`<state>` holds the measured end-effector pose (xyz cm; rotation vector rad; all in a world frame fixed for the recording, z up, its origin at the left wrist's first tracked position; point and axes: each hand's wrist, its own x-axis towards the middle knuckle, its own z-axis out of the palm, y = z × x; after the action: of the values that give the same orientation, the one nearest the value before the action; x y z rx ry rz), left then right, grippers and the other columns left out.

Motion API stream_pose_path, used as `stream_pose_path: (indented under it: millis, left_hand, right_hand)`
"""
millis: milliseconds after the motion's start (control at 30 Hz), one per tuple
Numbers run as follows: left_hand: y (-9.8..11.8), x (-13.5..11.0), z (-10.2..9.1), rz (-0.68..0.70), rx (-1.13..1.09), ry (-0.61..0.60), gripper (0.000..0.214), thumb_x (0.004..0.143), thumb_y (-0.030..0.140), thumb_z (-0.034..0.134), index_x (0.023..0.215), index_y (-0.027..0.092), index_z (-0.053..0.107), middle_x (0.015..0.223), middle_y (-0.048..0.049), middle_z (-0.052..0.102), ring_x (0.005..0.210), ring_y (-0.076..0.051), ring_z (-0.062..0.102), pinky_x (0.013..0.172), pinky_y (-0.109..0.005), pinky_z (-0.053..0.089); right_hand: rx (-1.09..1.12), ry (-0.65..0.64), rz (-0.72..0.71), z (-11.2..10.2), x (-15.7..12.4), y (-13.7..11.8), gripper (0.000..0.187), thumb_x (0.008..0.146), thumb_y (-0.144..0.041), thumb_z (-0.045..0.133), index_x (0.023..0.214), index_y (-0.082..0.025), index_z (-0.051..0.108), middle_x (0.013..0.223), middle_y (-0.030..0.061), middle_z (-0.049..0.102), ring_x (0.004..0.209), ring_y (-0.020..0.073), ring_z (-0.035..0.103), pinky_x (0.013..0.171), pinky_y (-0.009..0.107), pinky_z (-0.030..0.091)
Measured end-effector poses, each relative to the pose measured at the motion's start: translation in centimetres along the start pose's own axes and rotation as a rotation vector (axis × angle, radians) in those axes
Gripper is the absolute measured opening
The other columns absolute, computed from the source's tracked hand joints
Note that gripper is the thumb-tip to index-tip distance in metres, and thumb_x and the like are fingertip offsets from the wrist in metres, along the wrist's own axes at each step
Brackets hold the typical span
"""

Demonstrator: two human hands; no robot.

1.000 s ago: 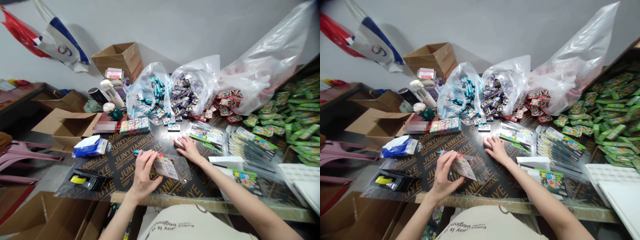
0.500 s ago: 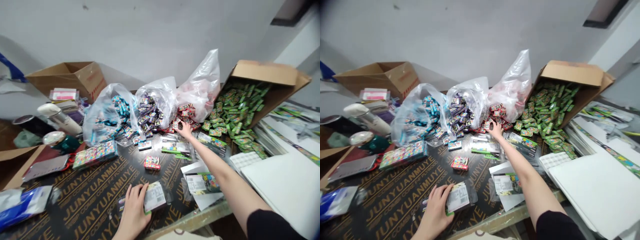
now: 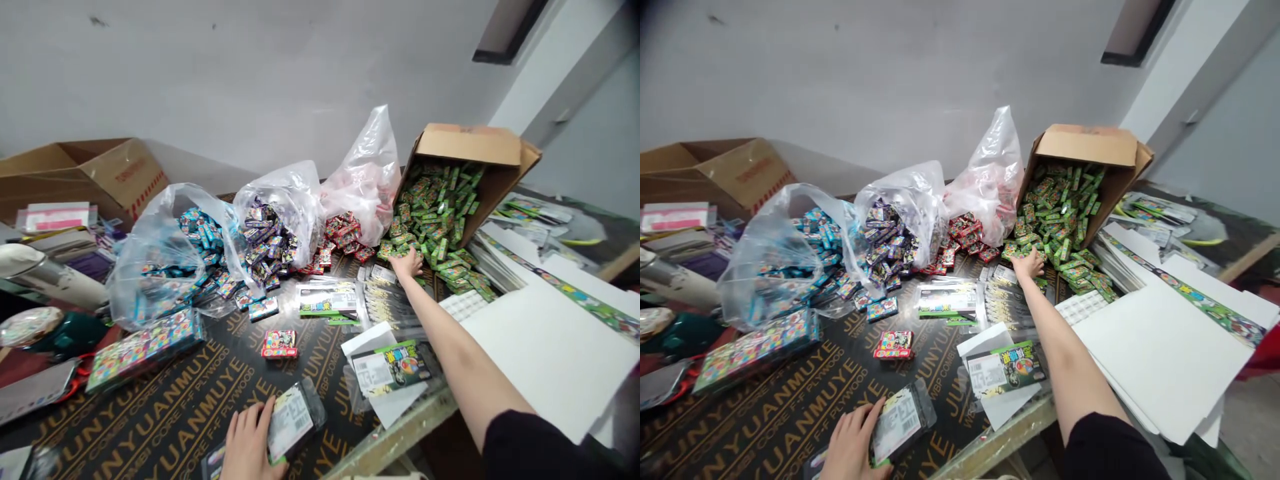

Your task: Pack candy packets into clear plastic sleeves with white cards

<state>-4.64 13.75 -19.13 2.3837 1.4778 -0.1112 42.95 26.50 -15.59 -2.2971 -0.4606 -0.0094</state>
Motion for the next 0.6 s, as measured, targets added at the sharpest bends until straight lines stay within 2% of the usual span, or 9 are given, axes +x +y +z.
stream_pose_path:
  millis: [67, 167, 200, 267, 333, 400, 467, 533, 600]
  left_hand:
    - [0.2, 0.2, -0.3, 0.003, -0.039, 0.035, 0.075, 0.05, 0.024, 0.059, 0.124, 0.016, 0.047, 0.114, -0.0113, 0.054, 0.111, -0.029, 0.043, 0.104, -0.047, 0.013]
    - [1.8, 0.6, -1.6, 0.009, -0.263, 0.131, 0.077, 0.051, 0.032, 0.068, 0.124, 0.019, 0.047, 0.119, -0.011, 0.052, 0.116, -0.03, 0.041, 0.104, -0.052, 0.008]
    - [2.6, 0.8, -2.2, 0.005, -0.402, 0.16, 0.077, 0.052, 0.037, 0.07, 0.124, 0.02, 0.047, 0.122, -0.0109, 0.05, 0.117, -0.031, 0.04, 0.104, -0.053, 0.012]
    - [4.7, 1.3, -3.4, 0.008, -0.786, 0.175, 0.065, 0.061, 0.041, 0.066, 0.121, 0.02, 0.049, 0.122, -0.0109, 0.051, 0.113, -0.027, 0.045, 0.099, -0.045, 0.029]
    - [6.7, 1.7, -4.3, -0.027, -1.202, 0.116, 0.051, 0.068, 0.041, 0.063, 0.113, 0.017, 0.056, 0.109, -0.0109, 0.061, 0.1, -0.023, 0.056, 0.089, -0.037, 0.041]
    - [8.0, 1.9, -4.7, -0.072, -1.462, 0.087, 0.04, 0.063, 0.036, 0.069, 0.095, 0.014, 0.064, 0.09, -0.0082, 0.067, 0.084, -0.02, 0.061, 0.078, -0.031, 0.045]
    - [8.4, 1.8, -4.7, -0.127, -1.599, 0.117, 0.03, 0.057, 0.031, 0.074, 0.078, 0.012, 0.065, 0.073, -0.0042, 0.067, 0.069, -0.016, 0.061, 0.07, -0.027, 0.047]
    - [7.8, 1.5, -4.6, -0.199, -1.695, 0.173, 0.026, 0.056, 0.03, 0.075, 0.072, 0.012, 0.065, 0.066, -0.0018, 0.065, 0.06, -0.013, 0.059, 0.065, -0.026, 0.047]
    - [6.7, 1.1, -4.5, -0.252, -1.769, 0.219, 0.027, 0.058, 0.031, 0.074, 0.074, 0.012, 0.065, 0.067, -0.002, 0.066, 0.059, -0.012, 0.06, 0.062, -0.025, 0.048]
  right_hand:
    - [0.111, -0.122, -0.206, -1.5, -2.5, -0.8, 0.079, 0.059, -0.036, 0.069, 0.127, -0.015, 0.034, 0.117, 0.0174, 0.048, 0.105, 0.03, 0.046, 0.085, 0.044, 0.034]
    - [0.362, -0.459, -0.673, -4.3, -9.8, -1.9, 0.08, 0.063, -0.04, 0.066, 0.131, -0.02, 0.03, 0.112, 0.0094, 0.053, 0.098, 0.0227, 0.051, 0.082, 0.036, 0.039]
    - [0.387, -0.554, -0.783, -5.4, -12.8, -2.1, 0.08, 0.064, -0.039, 0.066, 0.132, -0.022, 0.028, 0.115, 0.0081, 0.052, 0.1, 0.0222, 0.05, 0.084, 0.036, 0.039]
    - [0.381, -0.669, -0.968, -7.4, -18.4, -2.3, 0.081, 0.062, -0.038, 0.067, 0.132, -0.023, 0.029, 0.122, 0.0083, 0.048, 0.107, 0.0244, 0.047, 0.089, 0.038, 0.036]
    - [0.324, -0.74, -1.117, -9.0, -22.7, -2.3, 0.079, 0.062, -0.036, 0.067, 0.131, -0.023, 0.032, 0.123, 0.0084, 0.047, 0.11, 0.0268, 0.044, 0.091, 0.04, 0.033]
    - [0.265, -0.746, -1.193, -9.7, -25.4, -2.2, 0.077, 0.062, -0.035, 0.066, 0.131, -0.024, 0.034, 0.123, 0.0087, 0.047, 0.11, 0.0286, 0.042, 0.091, 0.042, 0.032]
    - [0.224, -0.72, -1.197, -9.9, -26.7, -1.9, 0.08, 0.061, -0.038, 0.067, 0.132, -0.024, 0.034, 0.122, 0.0097, 0.047, 0.108, 0.0299, 0.042, 0.089, 0.043, 0.032]
    - [0.197, -0.72, -1.154, -10.0, -27.2, -1.3, 0.084, 0.06, -0.043, 0.068, 0.133, -0.023, 0.034, 0.114, 0.0106, 0.05, 0.102, 0.0296, 0.045, 0.086, 0.043, 0.034]
    - [0.199, -0.804, -1.095, -10.1, -27.2, -0.6, 0.075, 0.062, -0.046, 0.068, 0.128, -0.022, 0.042, 0.098, 0.0084, 0.055, 0.092, 0.0264, 0.049, 0.081, 0.041, 0.038]
